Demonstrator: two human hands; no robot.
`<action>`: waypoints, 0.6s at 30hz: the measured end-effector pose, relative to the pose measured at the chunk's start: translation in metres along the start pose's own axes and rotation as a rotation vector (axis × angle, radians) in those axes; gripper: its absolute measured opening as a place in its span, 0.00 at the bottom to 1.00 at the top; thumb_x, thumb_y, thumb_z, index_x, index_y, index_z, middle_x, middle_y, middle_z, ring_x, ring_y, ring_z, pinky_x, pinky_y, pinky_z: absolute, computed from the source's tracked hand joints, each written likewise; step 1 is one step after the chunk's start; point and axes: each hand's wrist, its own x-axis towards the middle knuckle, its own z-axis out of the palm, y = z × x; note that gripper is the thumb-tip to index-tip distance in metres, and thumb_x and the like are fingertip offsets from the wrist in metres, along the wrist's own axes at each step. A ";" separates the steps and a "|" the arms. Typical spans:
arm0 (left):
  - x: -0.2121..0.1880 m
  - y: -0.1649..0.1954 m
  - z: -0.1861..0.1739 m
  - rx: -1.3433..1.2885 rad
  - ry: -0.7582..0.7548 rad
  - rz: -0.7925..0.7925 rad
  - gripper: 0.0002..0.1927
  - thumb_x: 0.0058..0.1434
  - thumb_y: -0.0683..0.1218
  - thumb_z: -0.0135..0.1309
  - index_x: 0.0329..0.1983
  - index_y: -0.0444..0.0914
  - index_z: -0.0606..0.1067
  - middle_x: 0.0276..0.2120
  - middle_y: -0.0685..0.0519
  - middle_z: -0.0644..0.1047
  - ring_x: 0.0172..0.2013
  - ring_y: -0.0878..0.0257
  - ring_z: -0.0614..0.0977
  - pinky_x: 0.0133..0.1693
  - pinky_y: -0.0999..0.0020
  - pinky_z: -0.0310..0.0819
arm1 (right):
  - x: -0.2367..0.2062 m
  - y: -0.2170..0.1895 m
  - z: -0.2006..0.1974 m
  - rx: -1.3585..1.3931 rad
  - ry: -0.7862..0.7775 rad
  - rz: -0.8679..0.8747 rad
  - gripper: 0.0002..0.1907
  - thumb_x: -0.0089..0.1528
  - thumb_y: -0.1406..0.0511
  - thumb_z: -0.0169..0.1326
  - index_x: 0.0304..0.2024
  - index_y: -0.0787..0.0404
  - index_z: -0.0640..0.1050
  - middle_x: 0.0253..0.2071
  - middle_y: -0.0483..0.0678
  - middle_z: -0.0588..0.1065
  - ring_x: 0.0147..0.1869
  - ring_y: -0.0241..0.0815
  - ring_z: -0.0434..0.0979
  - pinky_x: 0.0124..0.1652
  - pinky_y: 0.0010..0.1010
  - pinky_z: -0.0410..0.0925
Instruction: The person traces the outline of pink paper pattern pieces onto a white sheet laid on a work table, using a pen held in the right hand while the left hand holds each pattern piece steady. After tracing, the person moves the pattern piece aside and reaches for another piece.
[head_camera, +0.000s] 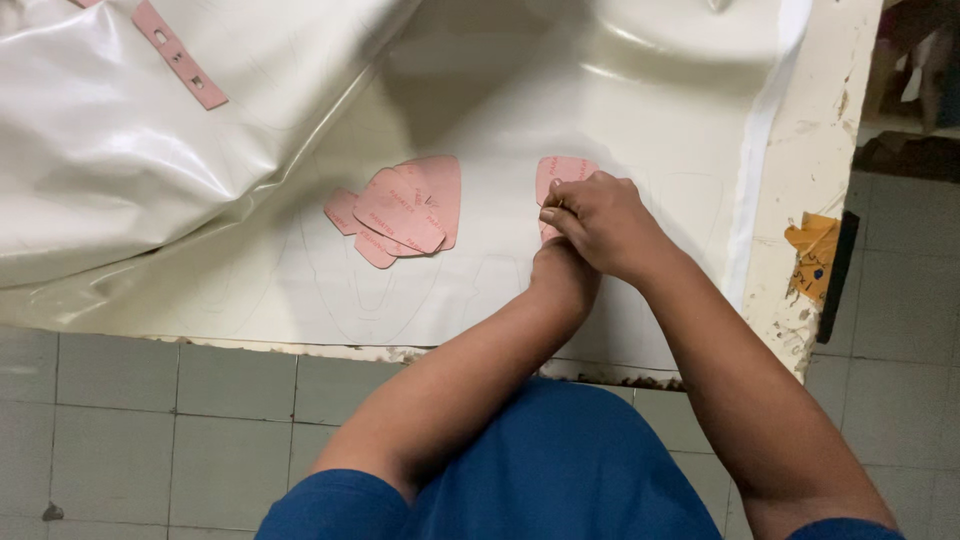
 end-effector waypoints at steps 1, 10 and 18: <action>0.002 0.001 0.002 -0.036 -0.051 -0.003 0.20 0.67 0.44 0.50 0.62 0.39 0.76 0.61 0.46 0.75 0.63 0.54 0.75 0.70 0.55 0.55 | 0.001 0.002 0.003 -0.013 0.011 -0.021 0.09 0.63 0.61 0.58 0.36 0.58 0.84 0.34 0.51 0.81 0.41 0.53 0.78 0.45 0.43 0.70; 0.007 -0.003 0.010 -0.201 0.009 -0.012 0.18 0.64 0.46 0.51 0.58 0.43 0.77 0.54 0.48 0.79 0.52 0.56 0.82 0.50 0.64 0.76 | 0.000 0.006 0.020 -0.108 0.161 -0.083 0.07 0.63 0.62 0.59 0.33 0.56 0.84 0.30 0.49 0.79 0.41 0.51 0.76 0.52 0.44 0.62; -0.008 -0.010 -0.009 -0.650 0.083 -0.188 0.13 0.67 0.45 0.47 0.50 0.37 0.77 0.42 0.41 0.81 0.40 0.46 0.85 0.40 0.53 0.80 | -0.002 0.016 0.020 -0.148 0.232 -0.080 0.04 0.63 0.65 0.59 0.35 0.56 0.83 0.31 0.49 0.79 0.40 0.50 0.76 0.56 0.44 0.61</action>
